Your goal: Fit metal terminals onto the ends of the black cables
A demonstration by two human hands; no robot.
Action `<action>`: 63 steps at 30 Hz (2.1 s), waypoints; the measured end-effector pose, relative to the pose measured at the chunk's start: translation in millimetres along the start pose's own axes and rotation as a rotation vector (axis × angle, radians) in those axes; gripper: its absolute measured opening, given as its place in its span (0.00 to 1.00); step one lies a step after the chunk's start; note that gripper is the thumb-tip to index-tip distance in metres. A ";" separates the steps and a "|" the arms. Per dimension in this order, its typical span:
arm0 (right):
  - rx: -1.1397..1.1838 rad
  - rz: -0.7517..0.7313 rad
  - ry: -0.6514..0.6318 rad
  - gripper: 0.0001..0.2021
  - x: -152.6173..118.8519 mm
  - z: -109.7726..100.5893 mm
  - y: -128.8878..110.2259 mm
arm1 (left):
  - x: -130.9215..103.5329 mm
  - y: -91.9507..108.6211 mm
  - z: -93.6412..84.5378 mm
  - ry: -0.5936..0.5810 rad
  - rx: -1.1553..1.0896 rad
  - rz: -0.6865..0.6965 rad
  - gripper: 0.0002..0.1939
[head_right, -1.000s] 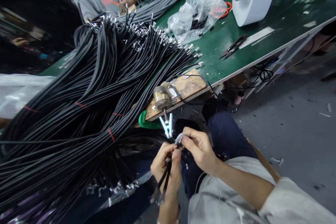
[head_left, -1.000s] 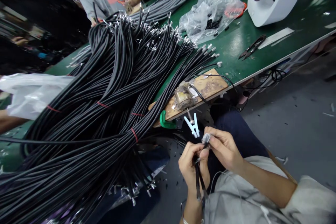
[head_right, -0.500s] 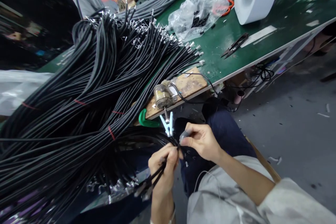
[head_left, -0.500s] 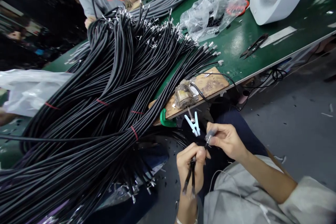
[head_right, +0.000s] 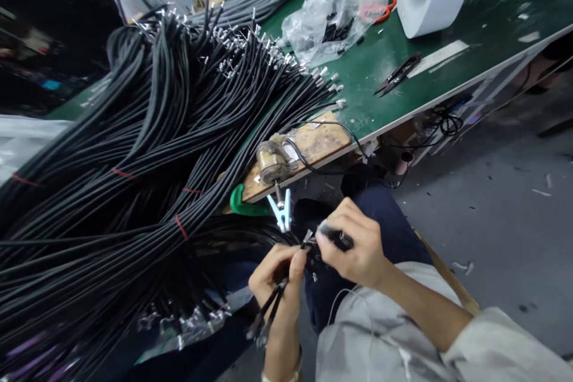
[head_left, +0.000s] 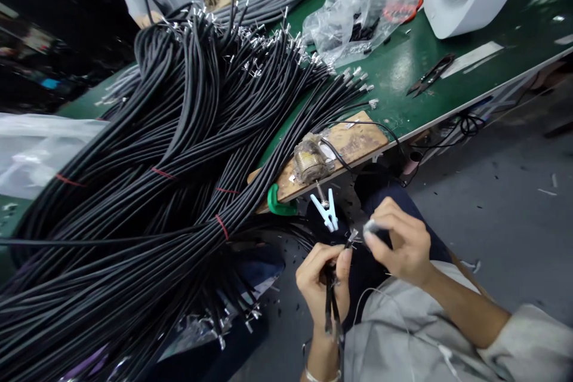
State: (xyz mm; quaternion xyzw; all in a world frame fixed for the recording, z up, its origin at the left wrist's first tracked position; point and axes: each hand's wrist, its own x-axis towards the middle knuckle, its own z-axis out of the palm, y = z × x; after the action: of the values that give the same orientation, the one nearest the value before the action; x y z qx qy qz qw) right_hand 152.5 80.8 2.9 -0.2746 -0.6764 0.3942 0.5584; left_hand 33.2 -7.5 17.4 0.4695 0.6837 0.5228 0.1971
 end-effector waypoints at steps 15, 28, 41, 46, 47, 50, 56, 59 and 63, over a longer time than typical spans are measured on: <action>-0.122 -0.108 -0.068 0.07 -14.9 5.4 5.1 | -0.6 2.4 6.4 0.059 0.048 0.081 0.04; 0.096 0.132 -0.290 0.11 -1.3 2.5 3.2 | 5.9 -1.2 -0.8 -0.082 0.021 -0.010 0.07; 1.120 1.075 -0.672 0.20 4.2 13.4 21.6 | 26.5 -8.9 -12.8 -0.324 -0.316 0.027 0.11; 0.742 1.020 -0.451 0.18 37.1 2.3 31.2 | 21.3 -10.2 -10.3 -0.245 -0.362 0.044 0.09; 0.686 0.973 -0.395 0.19 42.0 4.0 31.0 | 20.7 -10.9 -10.3 -0.228 -0.387 0.051 0.09; 0.693 0.828 -0.386 0.23 48.8 19.4 25.5 | 20.3 -15.8 -9.8 -0.172 -0.463 0.092 0.10; 1.059 0.850 -0.318 0.21 45.0 51.2 15.2 | 25.2 -31.7 -4.9 -0.058 -0.489 0.083 0.07; 1.102 0.885 -0.251 0.19 44.3 53.7 14.5 | 28.7 -35.6 -1.6 -0.057 -0.455 0.052 0.07; 1.115 0.895 -0.266 0.21 39.8 53.8 17.3 | 29.9 -36.0 0.1 -0.090 -0.464 0.006 0.09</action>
State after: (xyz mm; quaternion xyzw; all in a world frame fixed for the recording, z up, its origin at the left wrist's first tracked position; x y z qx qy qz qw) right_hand 90.1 110.2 6.2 -0.1493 -0.2599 0.9010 0.3136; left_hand 3.1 17.5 -8.4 0.4364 0.5343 0.6451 0.3284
